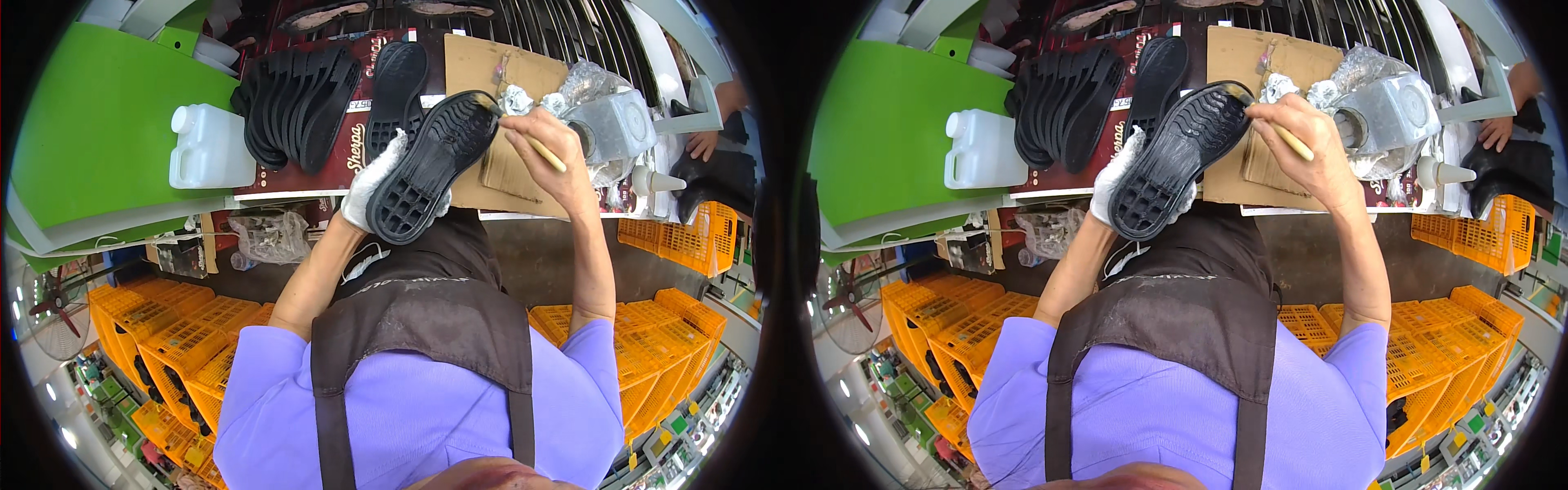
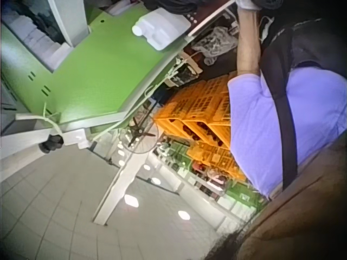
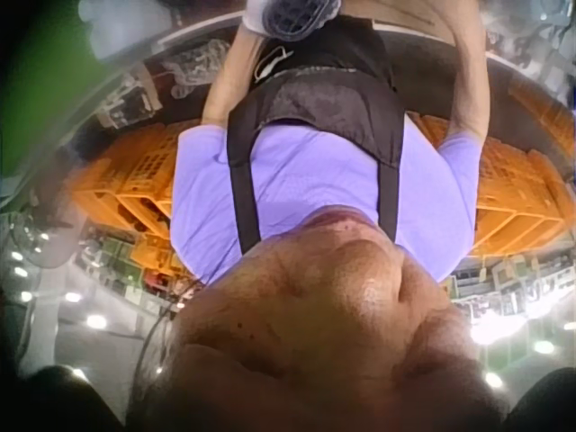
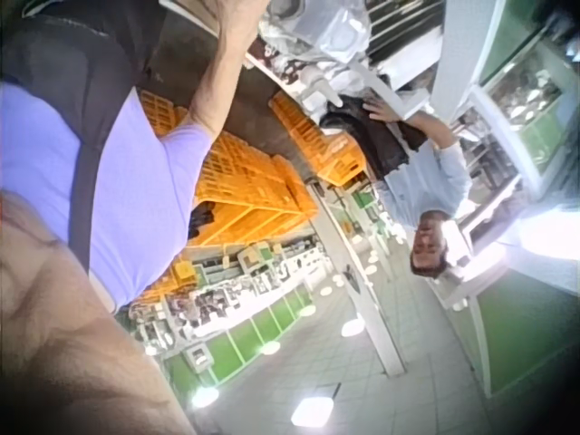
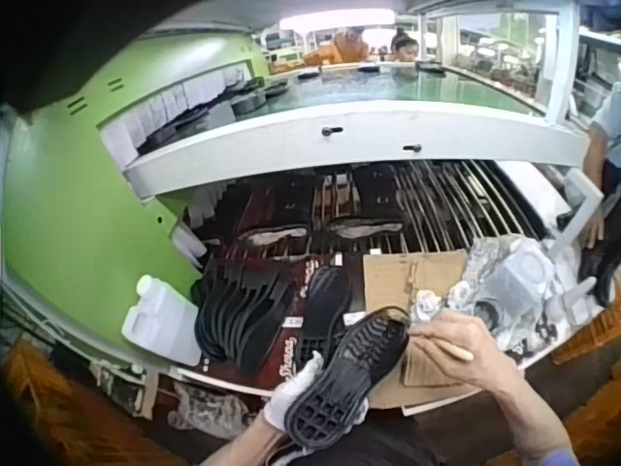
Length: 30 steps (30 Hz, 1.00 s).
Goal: The person paints the soles of black shoe insoles using a brush and a container of dark liquid. They repeatedly dip the brush into the container and apply the substance to the textured bottom of each insole, handling them one at a time and placing them on a stack after treatment.
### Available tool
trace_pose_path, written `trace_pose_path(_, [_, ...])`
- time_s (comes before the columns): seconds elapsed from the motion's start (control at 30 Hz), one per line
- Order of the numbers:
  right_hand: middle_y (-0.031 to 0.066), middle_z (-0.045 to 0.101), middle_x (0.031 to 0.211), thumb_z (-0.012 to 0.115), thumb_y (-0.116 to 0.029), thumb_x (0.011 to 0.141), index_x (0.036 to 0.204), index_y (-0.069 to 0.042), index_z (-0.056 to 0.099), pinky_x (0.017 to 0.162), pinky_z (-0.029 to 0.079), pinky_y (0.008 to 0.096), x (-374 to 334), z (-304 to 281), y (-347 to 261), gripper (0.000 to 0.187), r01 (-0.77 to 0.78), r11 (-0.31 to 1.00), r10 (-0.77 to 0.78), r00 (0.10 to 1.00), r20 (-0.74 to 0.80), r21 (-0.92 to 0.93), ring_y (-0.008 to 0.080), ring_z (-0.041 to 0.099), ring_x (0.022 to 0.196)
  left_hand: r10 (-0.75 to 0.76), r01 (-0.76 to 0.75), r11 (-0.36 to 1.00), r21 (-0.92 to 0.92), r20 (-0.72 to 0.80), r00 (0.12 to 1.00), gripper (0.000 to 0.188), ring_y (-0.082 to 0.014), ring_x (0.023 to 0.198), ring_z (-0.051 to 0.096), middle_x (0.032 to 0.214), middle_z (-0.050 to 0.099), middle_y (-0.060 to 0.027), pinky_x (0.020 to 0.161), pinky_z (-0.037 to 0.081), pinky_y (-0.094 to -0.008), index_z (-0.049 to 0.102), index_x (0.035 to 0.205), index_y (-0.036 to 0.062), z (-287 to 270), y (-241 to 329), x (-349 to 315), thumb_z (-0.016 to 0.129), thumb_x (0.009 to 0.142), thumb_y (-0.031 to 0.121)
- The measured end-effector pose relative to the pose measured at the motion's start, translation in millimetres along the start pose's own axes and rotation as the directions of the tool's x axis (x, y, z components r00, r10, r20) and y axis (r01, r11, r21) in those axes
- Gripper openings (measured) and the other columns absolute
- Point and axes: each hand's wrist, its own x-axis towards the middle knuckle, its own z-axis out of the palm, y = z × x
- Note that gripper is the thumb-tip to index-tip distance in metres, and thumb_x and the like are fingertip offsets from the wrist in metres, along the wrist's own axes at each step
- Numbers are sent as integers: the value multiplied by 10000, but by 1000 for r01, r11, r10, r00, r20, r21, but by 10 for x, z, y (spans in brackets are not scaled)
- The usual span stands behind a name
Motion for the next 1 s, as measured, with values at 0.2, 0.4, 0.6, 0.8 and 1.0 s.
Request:
trace_pose_path(0.2, [104,577,778,683,-55,759,976,-49,638,589,473,331,-89,316,-298,222,20,997,-19,1000,-16,74,252,579,683,75,-75,997,1,113,991,633,-355,934,608,1187,537,-230,772,530,-442,405,1315,10,-120,-6,124,284,950,513])
trace_pose_path(0.4, [77,481,734,708,-92,724,962,-54,610,580,447,356,-201,333,-740,260,256,936,-313,919,240,243,251,529,662,203,-199,979,51,-84,976,649,-319,883,620,1117,574,-207,815,509,-429,431,1279,-13,34,51,166,265,952,522])
trace_pose_path(0.6, [88,599,747,667,-31,772,930,-30,649,580,465,334,-82,156,-608,159,96,887,-166,979,119,451,229,579,655,214,-201,967,157,-73,974,580,-246,909,620,1135,586,-135,792,523,-391,441,1289,53,6,21,164,277,963,503])
trace_pose_path(0.8, [90,609,731,676,-37,759,891,-42,659,551,464,318,-104,190,-733,133,148,907,-229,959,169,393,232,581,611,211,-214,971,108,41,977,587,-277,918,613,1125,583,-171,815,510,-393,446,1276,21,-25,76,218,308,957,494])
trace_pose_path(1.0, [54,628,685,595,-75,857,930,39,645,547,466,204,-189,215,-569,144,-307,648,369,927,65,697,75,568,585,240,-240,971,-11,-44,970,563,-261,922,619,1113,597,-139,816,520,-398,458,1271,53,188,20,209,293,962,493])
